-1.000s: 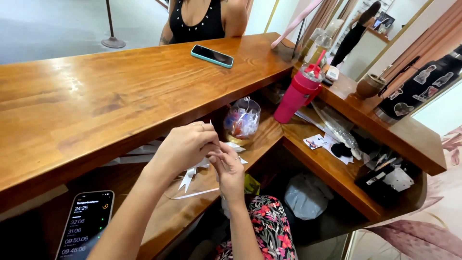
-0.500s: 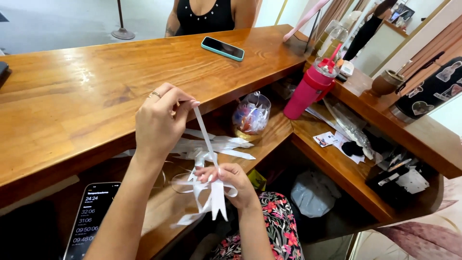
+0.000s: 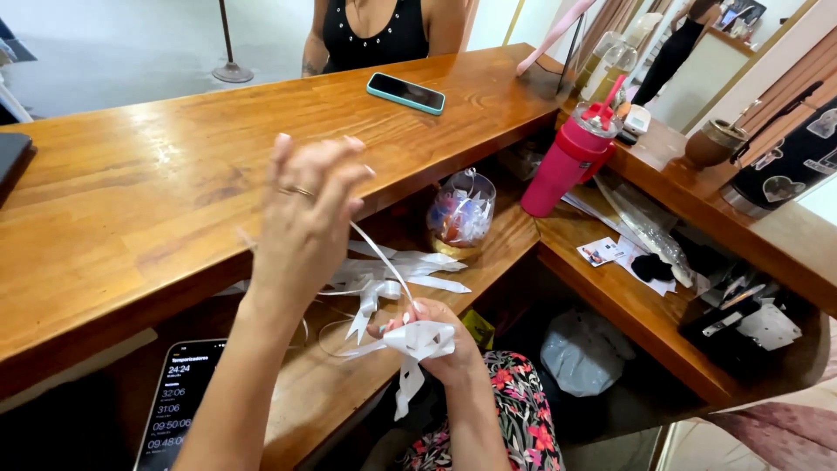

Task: The person is making small decorative bows by folding and tying strips of white ribbon at a store counter.

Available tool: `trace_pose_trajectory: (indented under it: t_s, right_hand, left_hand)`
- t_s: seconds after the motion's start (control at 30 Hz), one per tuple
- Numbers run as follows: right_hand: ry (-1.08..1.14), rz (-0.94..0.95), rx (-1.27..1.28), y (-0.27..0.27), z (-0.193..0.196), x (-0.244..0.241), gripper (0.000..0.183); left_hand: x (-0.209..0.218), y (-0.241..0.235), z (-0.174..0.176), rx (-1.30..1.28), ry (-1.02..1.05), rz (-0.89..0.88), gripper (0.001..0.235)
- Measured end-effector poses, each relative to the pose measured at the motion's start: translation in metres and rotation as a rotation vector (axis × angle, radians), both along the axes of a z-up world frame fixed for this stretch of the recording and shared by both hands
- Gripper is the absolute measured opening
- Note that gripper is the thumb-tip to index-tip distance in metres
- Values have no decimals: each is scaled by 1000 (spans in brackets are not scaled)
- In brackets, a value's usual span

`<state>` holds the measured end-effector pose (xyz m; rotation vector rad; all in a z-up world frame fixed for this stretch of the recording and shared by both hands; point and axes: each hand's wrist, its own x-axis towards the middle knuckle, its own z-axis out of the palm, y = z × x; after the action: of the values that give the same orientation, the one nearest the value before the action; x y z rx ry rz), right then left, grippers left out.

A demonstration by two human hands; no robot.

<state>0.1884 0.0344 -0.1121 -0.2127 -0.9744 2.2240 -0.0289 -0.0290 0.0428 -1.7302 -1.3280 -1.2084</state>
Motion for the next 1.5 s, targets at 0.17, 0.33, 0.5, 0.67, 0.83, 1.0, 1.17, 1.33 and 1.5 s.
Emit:
trace_pose_trajectory:
  t_s: [0.17, 0.33, 0.5, 0.67, 0.83, 1.0, 1.17, 1.33, 1.5]
  right_hand:
    - [-72, -40, -75, 18, -22, 9, 26]
    - [-84, -53, -140, 35, -40, 23, 26]
    - [-36, -32, -167, 28, -34, 25, 25]
    - [4, 0, -188, 17, -22, 23, 24]
    - [26, 19, -3, 7, -1, 22, 26]
    - [23, 144, 158, -14, 29, 21, 24]
    - [10, 347, 185, -1, 17, 17, 24]
    - [-118, 319, 278, -18, 49, 15, 22]
    - [-375, 306, 174, -31, 75, 21, 23]
  left_hand:
    - [36, -5, 3, -652, -350, -728, 27]
    - [39, 13, -17, -1059, -465, -726, 40]
    - [35, 15, -17, -1209, -436, -655, 26]
    - [26, 35, -43, -835, -240, -500, 8]
    - [10, 50, -59, -335, 57, -240, 13]
    - [8, 31, -31, -154, 40, -155, 14]
    - [1, 21, -21, -76, 73, -56, 16]
    - [-6, 13, -15, -53, 85, 13, 16]
    - [-8, 7, -11, -37, 127, 54, 18]
